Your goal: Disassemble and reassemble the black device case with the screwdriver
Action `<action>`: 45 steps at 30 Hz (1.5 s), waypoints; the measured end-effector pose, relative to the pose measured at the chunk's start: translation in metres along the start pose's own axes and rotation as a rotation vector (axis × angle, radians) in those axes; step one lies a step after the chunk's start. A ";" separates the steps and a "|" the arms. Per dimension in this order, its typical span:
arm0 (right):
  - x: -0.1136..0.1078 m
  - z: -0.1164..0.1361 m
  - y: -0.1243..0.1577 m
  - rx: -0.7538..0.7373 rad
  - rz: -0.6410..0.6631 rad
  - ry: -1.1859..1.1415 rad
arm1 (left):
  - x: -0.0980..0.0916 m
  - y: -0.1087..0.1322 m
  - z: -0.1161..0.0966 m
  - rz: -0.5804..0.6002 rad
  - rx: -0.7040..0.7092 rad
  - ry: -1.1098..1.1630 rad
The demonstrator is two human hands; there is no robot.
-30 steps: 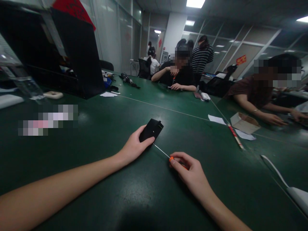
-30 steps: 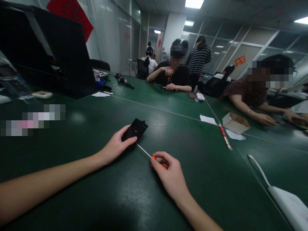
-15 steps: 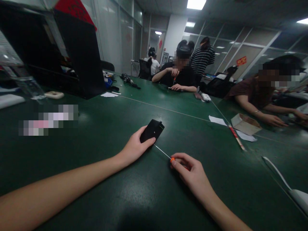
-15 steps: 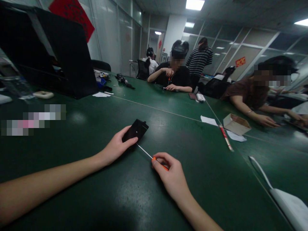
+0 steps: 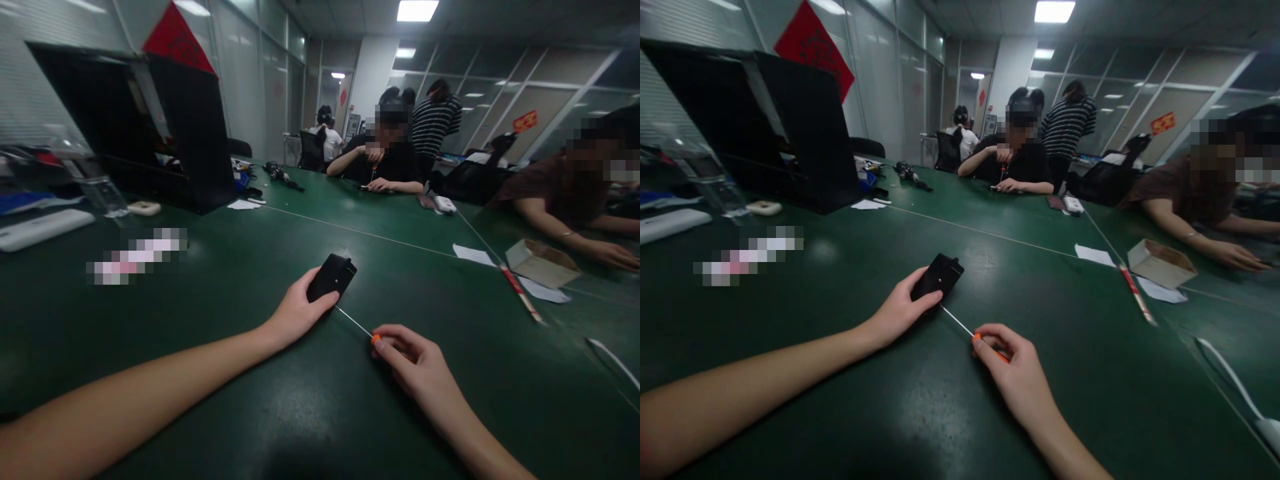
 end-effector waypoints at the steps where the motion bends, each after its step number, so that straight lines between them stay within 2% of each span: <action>1: 0.000 0.000 0.000 0.006 -0.001 0.003 | 0.000 0.000 0.000 -0.001 -0.001 0.003; 12: -0.001 0.005 0.002 0.018 -0.045 0.053 | 0.001 -0.001 0.001 -0.016 0.001 -0.011; 20: 0.000 -0.001 0.002 0.038 -0.059 0.024 | 0.003 0.004 -0.010 -0.027 0.074 -0.143; 29: 0.000 0.002 0.008 -0.062 -0.132 0.048 | 0.001 0.004 0.005 -0.035 -0.003 -0.220; 37: 0.003 0.004 0.006 -0.056 -0.069 0.025 | 0.001 0.005 0.001 -0.024 0.020 -0.241; 45: 0.002 0.002 0.008 -0.027 -0.097 0.026 | 0.002 0.005 0.001 -0.022 0.021 -0.247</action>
Point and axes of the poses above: each hand's wrist, its own y-axis away from the middle knuckle, its own x-axis out of the palm, z = x × y, the point moved 6 cm from there along -y, towards the middle knuckle, and after that the axes turned 8 degrees about y, right-handed, at the moved point
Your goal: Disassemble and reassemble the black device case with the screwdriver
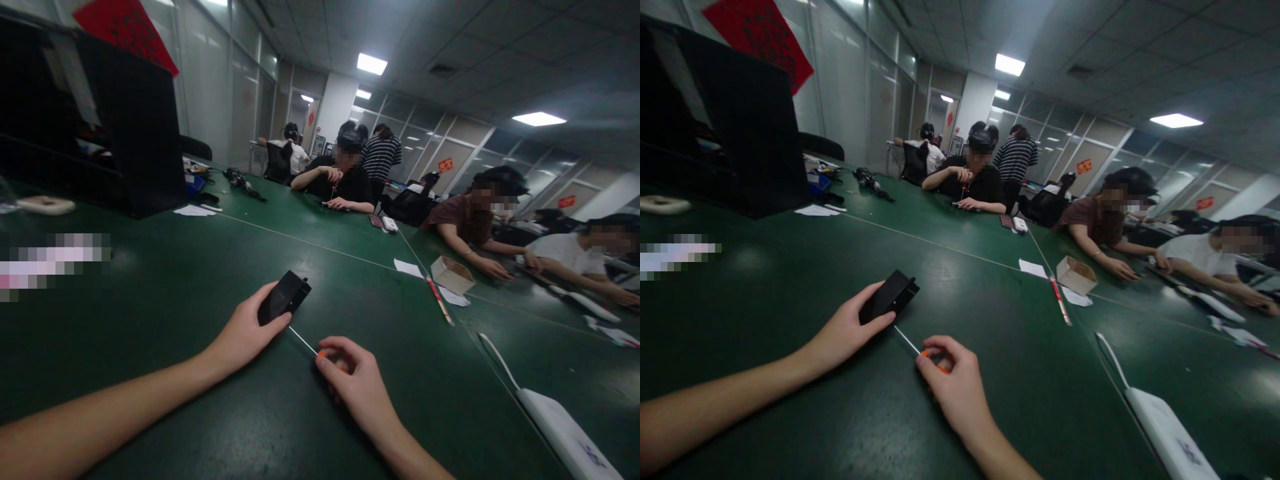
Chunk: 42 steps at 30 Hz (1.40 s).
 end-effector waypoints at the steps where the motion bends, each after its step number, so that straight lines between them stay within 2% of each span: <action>1: 0.000 0.000 0.000 -0.002 0.002 0.002 | 0.000 0.000 0.000 0.002 0.001 0.001; 11: 0.001 0.000 -0.001 -0.009 0.013 0.054 | 0.000 0.002 -0.005 0.000 0.034 -0.001; 17: 0.004 0.002 0.000 -0.017 0.090 -0.013 | 0.000 0.005 -0.013 0.021 0.081 -0.004; 24: 0.002 -0.003 -0.002 -0.040 0.029 0.031 | 0.000 0.006 -0.016 0.014 0.098 -0.006; 33: 0.001 0.002 0.001 -0.050 0.064 0.040 | -0.001 0.014 -0.027 0.017 0.271 -0.006; 37: 0.005 0.001 0.001 -0.036 0.137 -0.020 | -0.002 0.012 -0.022 0.008 0.239 0.010; 42: 0.005 0.000 0.002 -0.055 0.113 -0.026 | -0.001 0.011 -0.019 0.003 0.166 0.040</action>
Point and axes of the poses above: each hand's wrist, its own y-axis away from the middle knuckle, its own x-axis out of the palm, z = x × y, the point moved 6 cm from there along -y, towards the middle knuckle, and after that the axes turned 8 degrees about y, right-handed, at the moved point
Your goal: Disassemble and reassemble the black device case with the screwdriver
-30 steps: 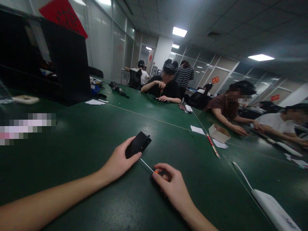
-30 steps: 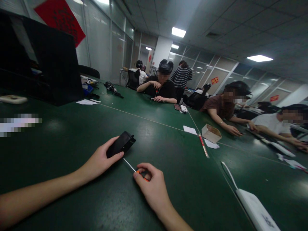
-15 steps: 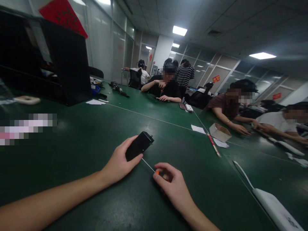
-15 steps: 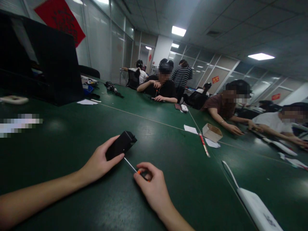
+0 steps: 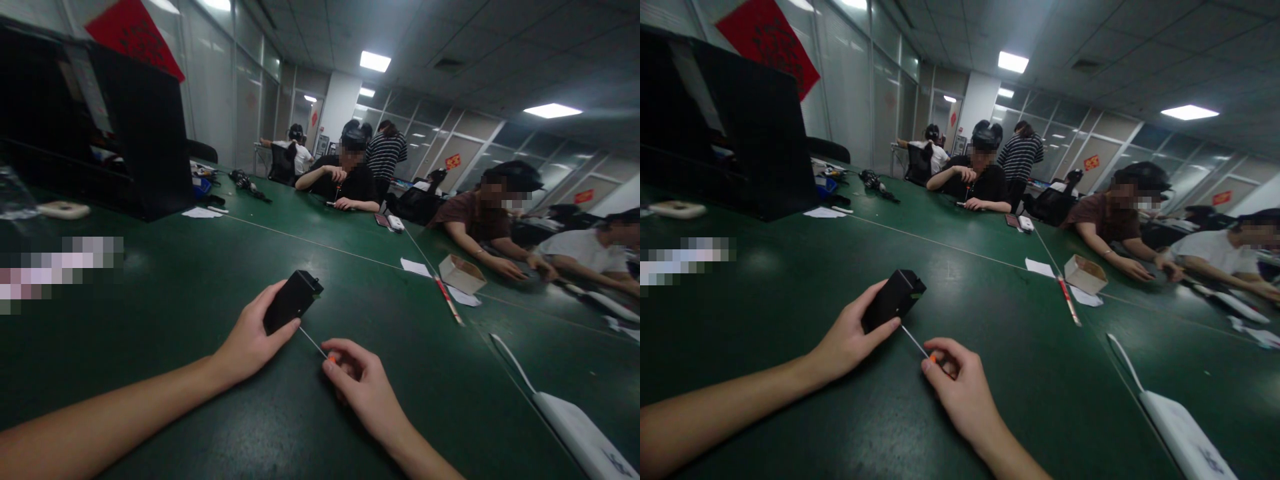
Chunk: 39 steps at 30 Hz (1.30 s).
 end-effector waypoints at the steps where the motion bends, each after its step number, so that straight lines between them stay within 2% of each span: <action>1: 0.000 -0.001 0.000 0.007 -0.004 0.002 | 0.000 0.000 0.000 0.002 -0.009 0.004; 10: 0.002 0.000 -0.002 0.024 0.038 -0.050 | 0.001 0.000 0.004 0.012 -0.030 0.019; 18: 0.000 -0.003 -0.003 -0.008 -0.015 0.024 | 0.001 -0.003 0.005 -0.005 -0.053 0.015; 26: 0.003 -0.004 -0.003 -0.033 0.042 -0.007 | 0.002 -0.003 0.006 0.006 -0.065 0.029; 30: 0.001 -0.002 -0.002 -0.062 0.021 0.019 | 0.003 -0.003 0.012 0.023 -0.124 0.163; 35: 0.002 -0.004 -0.001 -0.045 0.026 -0.097 | 0.007 -0.004 0.031 0.028 -0.307 0.423; 39: 0.000 -0.005 -0.003 -0.049 -0.013 -0.121 | 0.012 -0.004 0.035 0.041 -0.351 0.630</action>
Point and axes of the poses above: each hand's wrist, its own y-axis away from the middle knuckle, its own x-axis out of the palm, z = x × y, the point moved 6 cm from there along -y, towards the middle knuckle, and after that the axes turned 8 degrees about y, right-handed, at the moved point
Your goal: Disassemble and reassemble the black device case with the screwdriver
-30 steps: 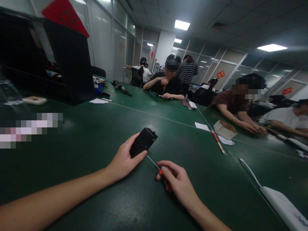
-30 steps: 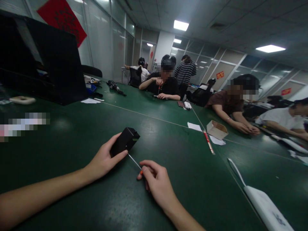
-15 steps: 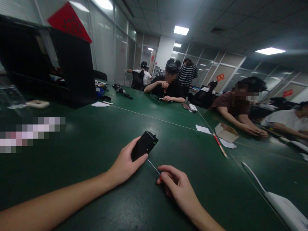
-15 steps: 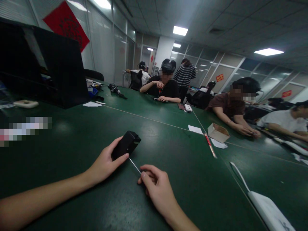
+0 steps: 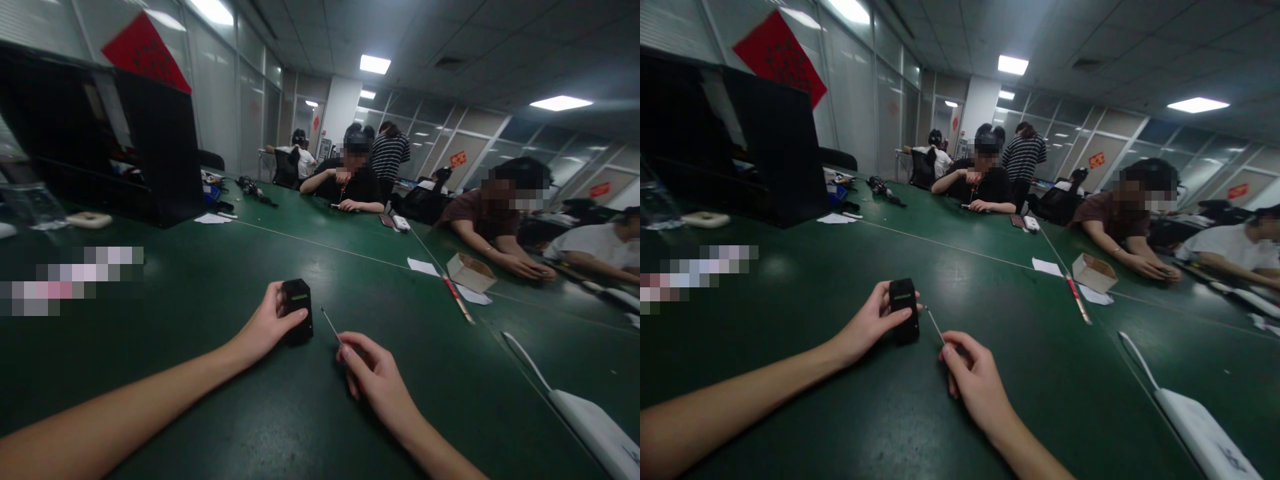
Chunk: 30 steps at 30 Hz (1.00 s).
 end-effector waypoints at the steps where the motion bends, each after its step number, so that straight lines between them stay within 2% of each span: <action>1: -0.001 0.000 -0.001 0.005 -0.017 -0.003 | 0.002 0.000 0.000 0.016 -0.007 0.029; 5: -0.006 0.001 -0.002 0.014 -0.044 -0.005 | 0.008 0.006 -0.004 0.106 -0.004 -0.040; 10: -0.010 0.009 -0.002 -0.095 -0.050 0.194 | 0.009 0.010 -0.028 0.173 0.236 -0.557; 12: -0.012 0.010 -0.003 -0.130 -0.090 0.250 | 0.006 0.009 -0.035 0.162 0.285 -0.661; 16: -0.013 0.007 -0.004 -0.124 -0.115 0.276 | -0.002 0.004 -0.040 0.121 0.298 -0.747; 22: -0.007 0.001 -0.003 0.024 -0.067 0.142 | -0.007 -0.001 -0.039 0.096 0.303 -0.840; 28: -0.015 0.008 -0.003 -0.005 -0.130 0.073 | -0.013 -0.006 -0.035 0.034 0.237 -0.906; 30: -0.016 0.010 -0.003 -0.035 -0.134 0.018 | -0.012 -0.007 -0.034 0.052 0.246 -0.915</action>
Point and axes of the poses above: each hand's wrist, its own y-axis away from the middle knuckle, its own x-axis out of the palm, z = x × y, the point moved 6 cm from there along -y, towards the middle knuckle, and after that the axes turned 8 degrees about y, right-handed, at the moved point
